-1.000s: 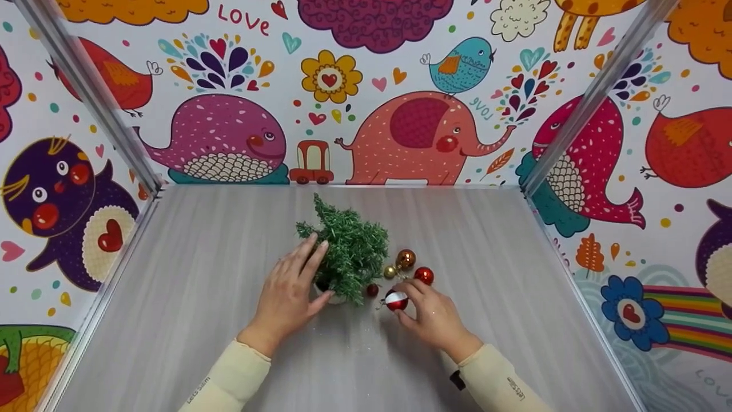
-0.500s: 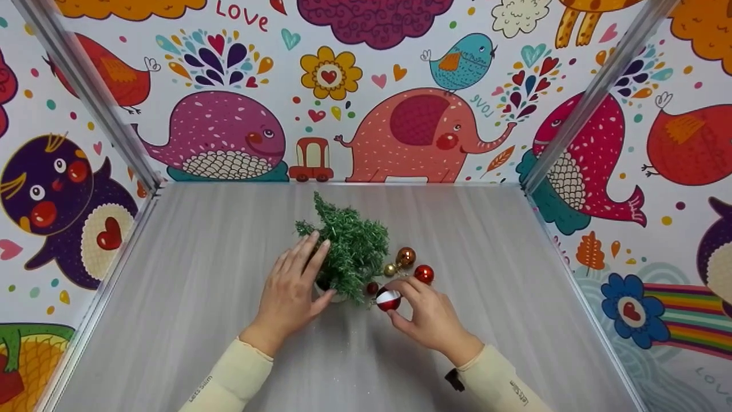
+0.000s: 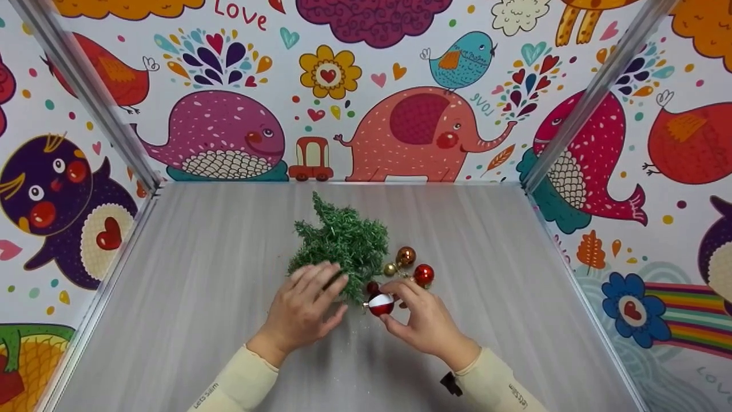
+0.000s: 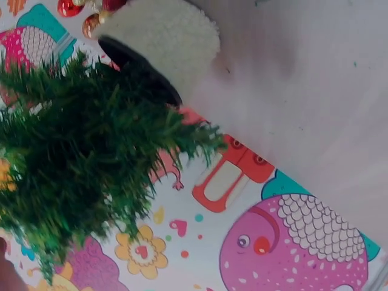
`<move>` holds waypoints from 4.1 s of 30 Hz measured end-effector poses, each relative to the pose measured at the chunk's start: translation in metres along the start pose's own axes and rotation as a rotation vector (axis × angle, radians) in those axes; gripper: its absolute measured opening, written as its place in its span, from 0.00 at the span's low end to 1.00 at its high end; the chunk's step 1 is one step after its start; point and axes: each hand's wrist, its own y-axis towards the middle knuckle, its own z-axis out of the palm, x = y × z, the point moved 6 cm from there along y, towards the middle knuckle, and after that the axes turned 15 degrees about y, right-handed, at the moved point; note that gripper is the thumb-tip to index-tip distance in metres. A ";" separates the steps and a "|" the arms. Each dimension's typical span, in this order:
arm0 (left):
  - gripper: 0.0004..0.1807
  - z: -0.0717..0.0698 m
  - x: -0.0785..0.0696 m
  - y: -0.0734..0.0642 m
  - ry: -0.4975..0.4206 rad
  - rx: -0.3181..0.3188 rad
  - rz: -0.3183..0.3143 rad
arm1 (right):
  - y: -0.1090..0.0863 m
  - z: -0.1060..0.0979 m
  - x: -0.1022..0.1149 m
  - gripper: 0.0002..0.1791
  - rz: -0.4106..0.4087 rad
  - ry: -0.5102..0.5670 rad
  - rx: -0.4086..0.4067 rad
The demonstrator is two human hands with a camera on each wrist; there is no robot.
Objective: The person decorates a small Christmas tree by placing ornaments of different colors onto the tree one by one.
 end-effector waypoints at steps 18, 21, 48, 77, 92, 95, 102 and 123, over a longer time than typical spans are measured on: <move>0.06 0.020 -0.027 -0.020 -0.240 0.154 -0.241 | -0.007 0.018 -0.010 0.22 0.106 0.314 -0.006; 0.05 0.021 -0.026 -0.022 -0.266 0.165 -0.286 | -0.008 0.019 -0.012 0.22 0.117 0.310 -0.003; 0.05 0.022 -0.029 -0.014 -0.208 0.192 -0.251 | -0.021 0.045 -0.030 0.26 0.158 0.260 0.043; 0.06 0.021 -0.032 -0.011 -0.012 0.143 -0.254 | 0.005 0.037 -0.012 0.10 -0.137 -0.037 -0.285; 0.06 0.023 -0.034 -0.016 0.142 0.138 -0.363 | 0.015 0.042 -0.024 0.03 -0.033 -0.056 -0.284; 0.08 0.025 -0.034 -0.019 0.154 0.142 -0.376 | 0.015 0.046 -0.027 0.02 -0.031 -0.066 -0.271; 0.09 0.029 -0.034 -0.020 0.163 0.112 -0.366 | 0.015 0.049 -0.032 0.03 -0.021 -0.066 -0.260; 0.11 0.030 -0.035 -0.022 0.092 0.163 -0.333 | 0.012 0.045 -0.032 0.09 -0.052 -0.077 -0.197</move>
